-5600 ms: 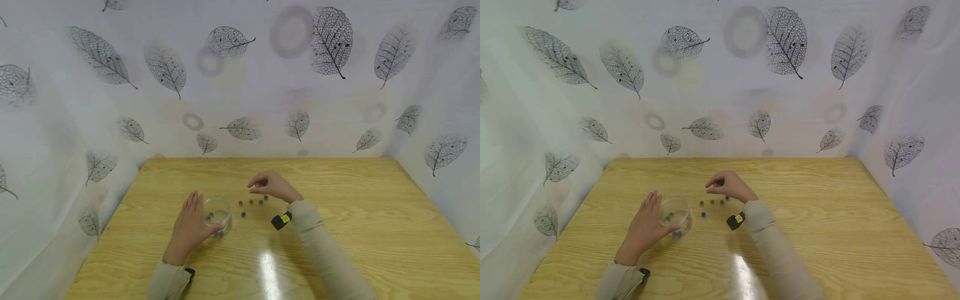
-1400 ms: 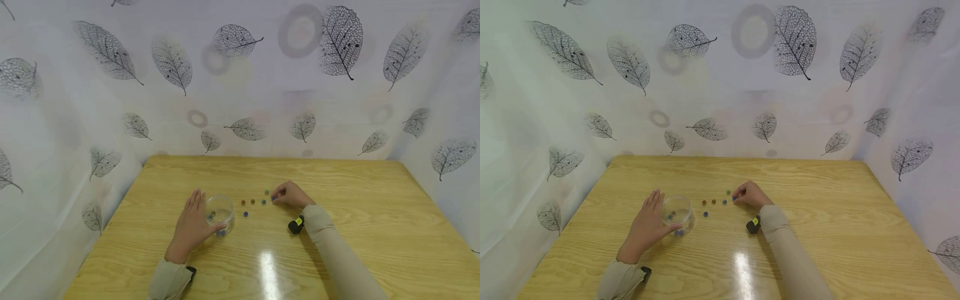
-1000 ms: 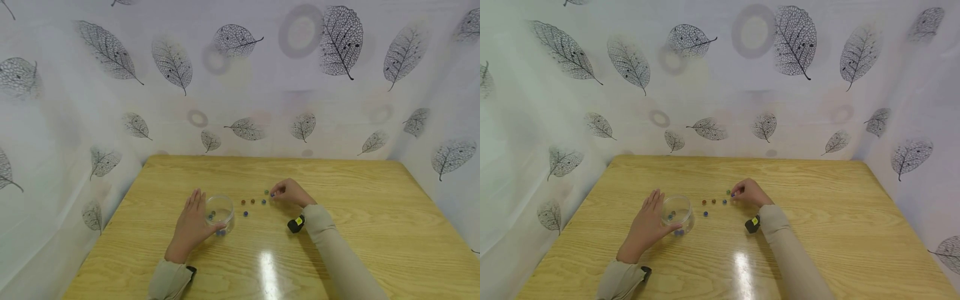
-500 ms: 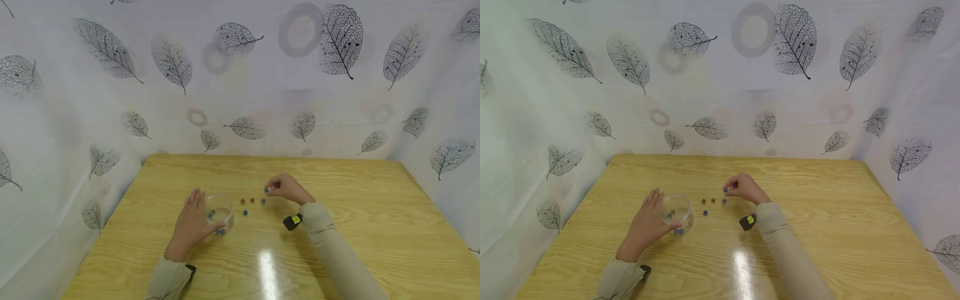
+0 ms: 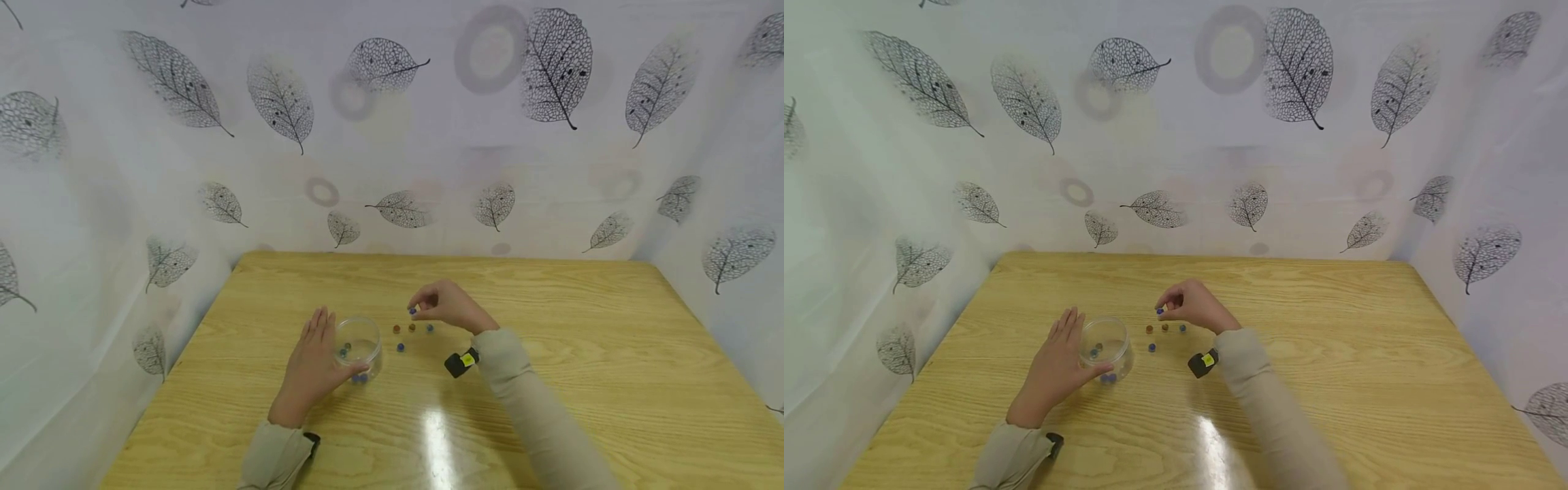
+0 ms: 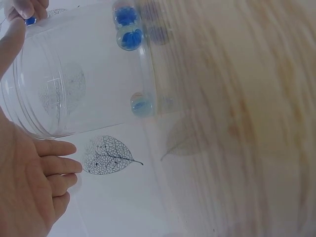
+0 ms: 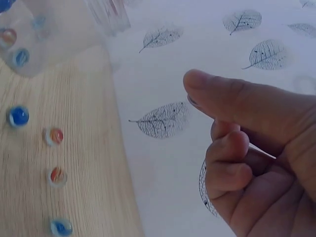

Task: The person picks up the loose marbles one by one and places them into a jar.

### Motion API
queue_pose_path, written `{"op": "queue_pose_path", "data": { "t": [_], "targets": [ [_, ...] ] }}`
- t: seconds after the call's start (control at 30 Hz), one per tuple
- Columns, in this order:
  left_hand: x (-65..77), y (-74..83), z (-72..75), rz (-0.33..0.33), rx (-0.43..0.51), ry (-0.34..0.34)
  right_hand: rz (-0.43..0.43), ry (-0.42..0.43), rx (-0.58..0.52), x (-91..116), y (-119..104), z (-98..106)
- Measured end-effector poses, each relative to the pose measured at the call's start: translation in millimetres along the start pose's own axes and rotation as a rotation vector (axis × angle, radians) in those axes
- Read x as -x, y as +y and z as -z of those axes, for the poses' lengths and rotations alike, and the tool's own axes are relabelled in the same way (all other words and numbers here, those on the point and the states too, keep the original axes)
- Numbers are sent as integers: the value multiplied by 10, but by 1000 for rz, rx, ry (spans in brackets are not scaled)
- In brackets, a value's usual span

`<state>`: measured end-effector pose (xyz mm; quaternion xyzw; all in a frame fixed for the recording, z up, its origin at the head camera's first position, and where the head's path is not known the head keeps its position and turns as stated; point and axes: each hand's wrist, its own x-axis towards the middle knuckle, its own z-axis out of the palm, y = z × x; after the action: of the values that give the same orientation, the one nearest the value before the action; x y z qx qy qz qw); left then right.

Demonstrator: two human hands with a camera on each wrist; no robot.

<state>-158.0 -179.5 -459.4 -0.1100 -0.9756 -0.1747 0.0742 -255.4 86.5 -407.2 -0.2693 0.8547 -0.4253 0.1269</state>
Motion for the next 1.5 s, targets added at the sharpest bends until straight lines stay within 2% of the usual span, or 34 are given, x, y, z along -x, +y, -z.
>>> {"op": "queue_pose_path", "data": {
  "t": [0.27, 0.6, 1.13, 1.5],
  "targets": [
    [-5, -2, 1, -7, -22, 8, 60, -41, -19, -91, -83, -130],
    [-2, 3, 6, -9, -16, 6, 64, -79, -20, -155, -231, -240],
    [1, 11, 8, -12, -16, 23, 59, -107, -61, -251, -245, -373],
    [-2, -2, -1, -17, -13, 21, 84, -112, -44, -292, -226, -449]
  ]
}}
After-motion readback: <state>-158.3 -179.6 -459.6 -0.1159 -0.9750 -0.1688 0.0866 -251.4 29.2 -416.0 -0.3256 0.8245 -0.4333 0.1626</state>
